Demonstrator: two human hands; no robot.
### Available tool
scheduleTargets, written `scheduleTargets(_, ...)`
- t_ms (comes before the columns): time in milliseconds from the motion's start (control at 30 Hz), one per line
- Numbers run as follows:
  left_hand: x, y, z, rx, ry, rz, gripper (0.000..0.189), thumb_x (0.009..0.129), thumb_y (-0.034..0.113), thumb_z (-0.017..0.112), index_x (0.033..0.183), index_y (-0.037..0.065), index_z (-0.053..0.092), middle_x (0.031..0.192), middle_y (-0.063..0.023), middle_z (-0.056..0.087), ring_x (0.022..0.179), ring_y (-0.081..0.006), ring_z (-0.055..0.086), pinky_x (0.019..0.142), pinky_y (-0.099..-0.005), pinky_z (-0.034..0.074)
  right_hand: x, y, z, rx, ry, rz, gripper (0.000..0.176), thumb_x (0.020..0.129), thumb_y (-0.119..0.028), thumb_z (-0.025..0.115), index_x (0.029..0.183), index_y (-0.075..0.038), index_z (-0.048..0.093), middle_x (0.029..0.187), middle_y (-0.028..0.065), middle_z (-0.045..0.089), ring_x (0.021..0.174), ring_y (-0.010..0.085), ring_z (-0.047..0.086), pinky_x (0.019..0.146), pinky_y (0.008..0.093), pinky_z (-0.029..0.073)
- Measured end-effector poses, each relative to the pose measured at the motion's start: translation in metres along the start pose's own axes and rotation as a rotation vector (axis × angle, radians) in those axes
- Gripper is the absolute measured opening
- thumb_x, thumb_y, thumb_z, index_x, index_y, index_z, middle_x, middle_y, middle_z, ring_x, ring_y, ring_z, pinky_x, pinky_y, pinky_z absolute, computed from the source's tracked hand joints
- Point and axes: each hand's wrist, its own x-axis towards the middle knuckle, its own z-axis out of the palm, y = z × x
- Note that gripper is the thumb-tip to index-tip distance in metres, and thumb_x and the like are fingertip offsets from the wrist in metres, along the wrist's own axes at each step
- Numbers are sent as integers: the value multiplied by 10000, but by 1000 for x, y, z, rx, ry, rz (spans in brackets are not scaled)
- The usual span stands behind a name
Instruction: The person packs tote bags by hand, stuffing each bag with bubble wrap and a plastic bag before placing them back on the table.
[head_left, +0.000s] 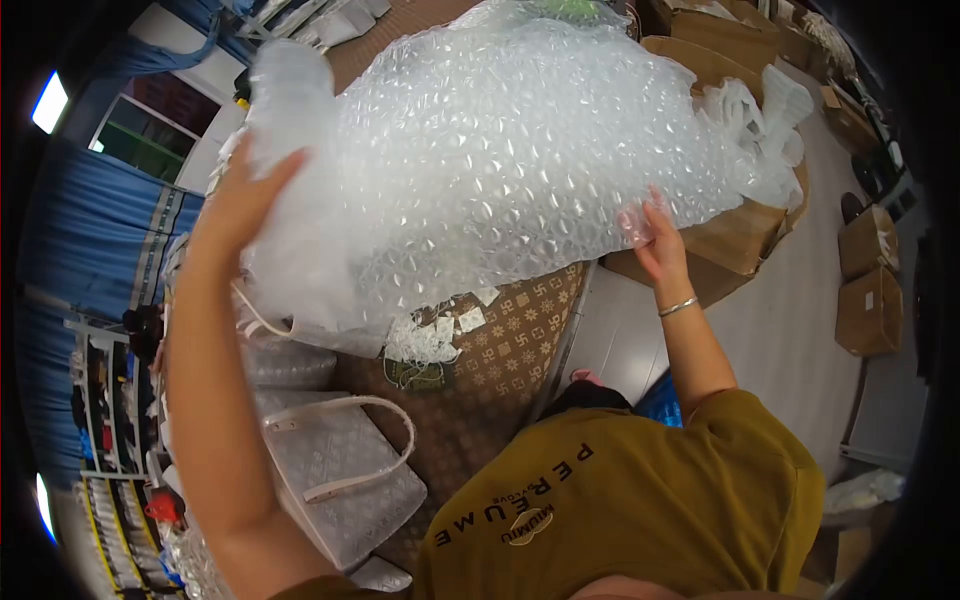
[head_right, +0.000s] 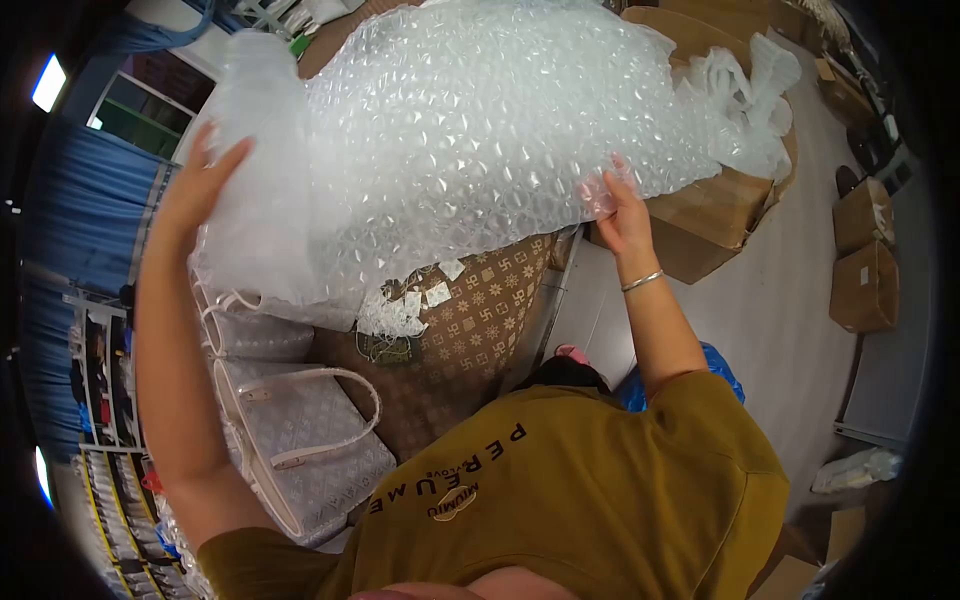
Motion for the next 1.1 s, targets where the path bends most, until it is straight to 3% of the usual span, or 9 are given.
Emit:
scheduleTargets(167,17,8,147,358,-267,348,754,741,489,612,1348,174,295,1406,-149,224,1294,-349,189,999,-584,185,-6,-19,2,119,63,-25,408,853,-121,530,1248,-122,425,1140,98,495,1006,204,502,869,375,446)
scheduleTargets(233,-5,16,181,545,-336,283,746,742,482,607,1345,172,298,1425,-97,182,1309,-343,134,947,-669,157,-5,-33,-6,297,80,1,407,859,-141,527,1250,-113,419,1177,104,484,1010,207,508,871,377,445)
scheduleTargets(400,-11,-20,205,492,-303,332,729,720,417,654,1335,214,320,1400,-113,216,1296,-316,183,931,-656,189,37,-81,-54,207,126,-25,444,855,-198,549,1262,-98,402,1138,110,512,988,232,536,860,380,456)
scheduleTargets(533,-14,-44,201,395,-288,344,703,719,367,665,1325,232,336,1386,-107,241,1279,-330,212,936,-645,197,5,-116,36,-574,-49,-440,366,866,-116,491,1227,-66,457,1170,100,517,1039,259,519,886,370,429)
scheduleTargets(633,-5,-60,195,300,-296,338,636,739,338,645,1305,256,368,1372,-104,264,1276,-354,205,938,-659,181,-3,-101,89,-1619,-675,-935,429,760,4,526,1178,-96,528,995,64,607,1039,279,504,924,383,373)
scheduleTargets(700,0,-74,198,158,-242,451,581,750,336,635,1277,243,411,1356,-98,293,1265,-353,230,936,-653,188,-25,-75,149,-2171,-968,-741,467,703,-40,555,1157,-148,550,850,73,618,1089,294,475,992,427,289)
scheduleTargets(900,-11,-93,204,92,-145,452,487,763,329,622,1210,194,485,1333,-89,335,1250,-353,262,935,-637,200,1,17,159,-2507,-1274,-491,383,766,-254,587,1143,-198,557,802,89,617,1070,297,478,983,474,275)
scheduleTargets(1000,-17,-103,211,142,-126,421,465,768,333,617,1183,161,496,1332,-80,337,1251,-356,259,937,-639,188,11,45,174,-2101,-1000,-545,457,793,-387,564,1216,-231,493,793,93,613,1088,303,454,987,509,252)
scheduleTargets(1100,-26,-95,208,164,-121,414,473,771,326,614,1178,121,488,1331,-111,328,1248,-356,264,958,-607,191,23,78,191,-2139,-1005,-709,498,815,-407,533,1270,-236,426,815,98,612,1104,311,437,985,527,241)
